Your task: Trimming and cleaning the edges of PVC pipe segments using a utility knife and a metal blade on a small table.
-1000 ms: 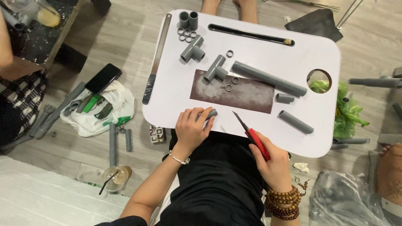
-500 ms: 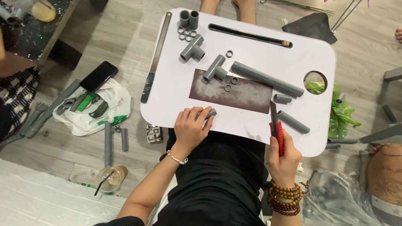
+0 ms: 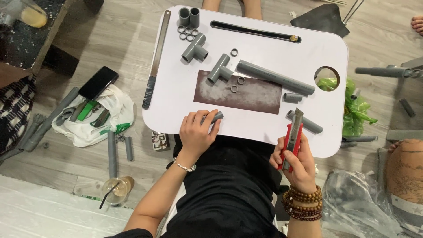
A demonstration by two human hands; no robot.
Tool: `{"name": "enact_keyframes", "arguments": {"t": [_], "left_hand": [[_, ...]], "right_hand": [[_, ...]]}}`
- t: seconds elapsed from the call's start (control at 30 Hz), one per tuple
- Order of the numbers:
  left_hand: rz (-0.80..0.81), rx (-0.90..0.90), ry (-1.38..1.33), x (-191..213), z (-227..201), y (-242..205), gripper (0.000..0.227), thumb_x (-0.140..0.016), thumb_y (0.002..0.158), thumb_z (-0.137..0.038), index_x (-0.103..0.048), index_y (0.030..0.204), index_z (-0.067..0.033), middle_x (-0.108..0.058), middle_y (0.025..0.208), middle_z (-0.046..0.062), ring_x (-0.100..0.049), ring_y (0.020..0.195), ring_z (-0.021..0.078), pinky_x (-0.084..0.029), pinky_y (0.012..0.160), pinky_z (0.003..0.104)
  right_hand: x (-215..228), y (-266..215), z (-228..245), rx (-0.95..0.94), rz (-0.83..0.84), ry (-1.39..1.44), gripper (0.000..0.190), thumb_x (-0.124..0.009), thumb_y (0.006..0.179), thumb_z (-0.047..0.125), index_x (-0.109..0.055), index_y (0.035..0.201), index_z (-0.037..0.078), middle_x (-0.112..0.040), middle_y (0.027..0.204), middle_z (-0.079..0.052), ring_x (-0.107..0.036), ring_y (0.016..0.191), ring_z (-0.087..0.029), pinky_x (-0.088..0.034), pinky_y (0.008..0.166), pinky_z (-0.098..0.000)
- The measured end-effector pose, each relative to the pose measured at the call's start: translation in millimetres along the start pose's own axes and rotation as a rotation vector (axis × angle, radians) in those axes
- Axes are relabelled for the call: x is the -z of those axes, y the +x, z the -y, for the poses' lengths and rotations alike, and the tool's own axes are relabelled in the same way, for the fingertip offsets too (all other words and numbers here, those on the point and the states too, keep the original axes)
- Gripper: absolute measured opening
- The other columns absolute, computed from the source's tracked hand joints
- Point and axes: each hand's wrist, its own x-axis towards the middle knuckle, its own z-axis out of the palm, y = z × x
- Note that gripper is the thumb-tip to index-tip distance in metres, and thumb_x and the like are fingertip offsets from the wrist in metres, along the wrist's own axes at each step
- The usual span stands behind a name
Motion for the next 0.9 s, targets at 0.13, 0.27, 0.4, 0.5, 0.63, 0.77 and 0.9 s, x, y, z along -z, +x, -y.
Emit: {"name": "enact_keyframes", "arguments": {"t": [0.13, 0.27, 0.4, 0.5, 0.63, 0.77, 0.9], "left_hand": [[-0.003, 0.005, 0.002, 1, -1, 1, 0.024, -0.072, 0.098, -0.037, -0.079, 0.111, -0.0177, -0.064, 0.091, 0.0, -0.061, 0.08, 0.0179, -0.049, 0.067, 0.03], [0.002, 0.003, 0.0, 3, -3, 4, 0.025, -0.072, 0.098, -0.037, -0.08, 0.111, -0.0172, -0.064, 0.091, 0.001, -0.061, 0.081, 0.0187, -0.049, 0.067, 0.03], [0.004, 0.004, 0.005, 2, -3, 4, 0.025, -0.072, 0.097, -0.037, -0.08, 0.111, -0.0177, -0.064, 0.091, 0.0, -0.061, 0.082, 0.0182, -0.049, 0.068, 0.03], [0.012, 0.009, 0.003, 4, -4, 3, 0.024, -0.072, 0.098, -0.036, -0.08, 0.111, -0.0174, -0.064, 0.091, 0.0, -0.062, 0.082, 0.0183, -0.049, 0.068, 0.03], [0.012, 0.011, 0.002, 3, -3, 3, 0.024, -0.072, 0.098, -0.036, -0.08, 0.111, -0.0174, -0.065, 0.092, 0.001, -0.062, 0.083, 0.0184, -0.05, 0.069, 0.03], [0.007, 0.013, 0.005, 3, -4, 3, 0.024, -0.072, 0.097, -0.036, -0.08, 0.111, -0.0177, -0.064, 0.091, 0.0, -0.061, 0.082, 0.0179, -0.049, 0.069, 0.03], [0.007, 0.014, 0.004, 2, -3, 2, 0.024, -0.072, 0.097, -0.037, -0.08, 0.111, -0.0177, -0.065, 0.091, 0.001, -0.061, 0.082, 0.0181, -0.05, 0.069, 0.03]], "right_hand": [[-5, 0, 5, 0.008, 0.03, 0.148, 0.073, -0.053, 0.095, -0.006, -0.024, 0.161, -0.003, -0.048, 0.115, -0.024, -0.047, 0.067, -0.018, -0.051, 0.055, -0.0318], [11, -2, -7, 0.02, -0.115, 0.108, 0.047, -0.054, 0.101, 0.006, -0.047, 0.145, -0.009, -0.053, 0.113, -0.028, -0.05, 0.061, -0.017, -0.051, 0.048, -0.0302], [12, 1, -13, -0.001, -0.297, 0.025, 0.03, -0.051, 0.105, 0.005, -0.054, 0.129, -0.012, -0.057, 0.1, -0.029, -0.044, 0.051, -0.015, -0.044, 0.038, -0.0279], [13, -2, -14, -0.007, -0.366, 0.0, 0.027, -0.053, 0.1, 0.003, -0.057, 0.122, -0.013, -0.06, 0.093, -0.029, -0.042, 0.045, -0.014, -0.04, 0.033, -0.0274], [20, -3, -12, 0.002, -0.445, -0.047, 0.038, -0.049, 0.084, -0.004, -0.059, 0.119, -0.015, -0.061, 0.089, -0.03, -0.041, 0.041, -0.014, -0.037, 0.03, -0.0276], [28, 2, 2, 0.015, -0.479, -0.063, 0.049, -0.048, 0.072, -0.004, -0.06, 0.118, -0.014, -0.06, 0.088, -0.032, -0.038, 0.042, -0.014, -0.035, 0.031, -0.0269], [50, 23, 25, -0.006, -0.405, -0.274, 0.044, -0.049, 0.08, -0.005, -0.059, 0.123, -0.012, -0.063, 0.092, -0.031, -0.045, 0.045, -0.015, -0.038, 0.034, -0.0281]]}}
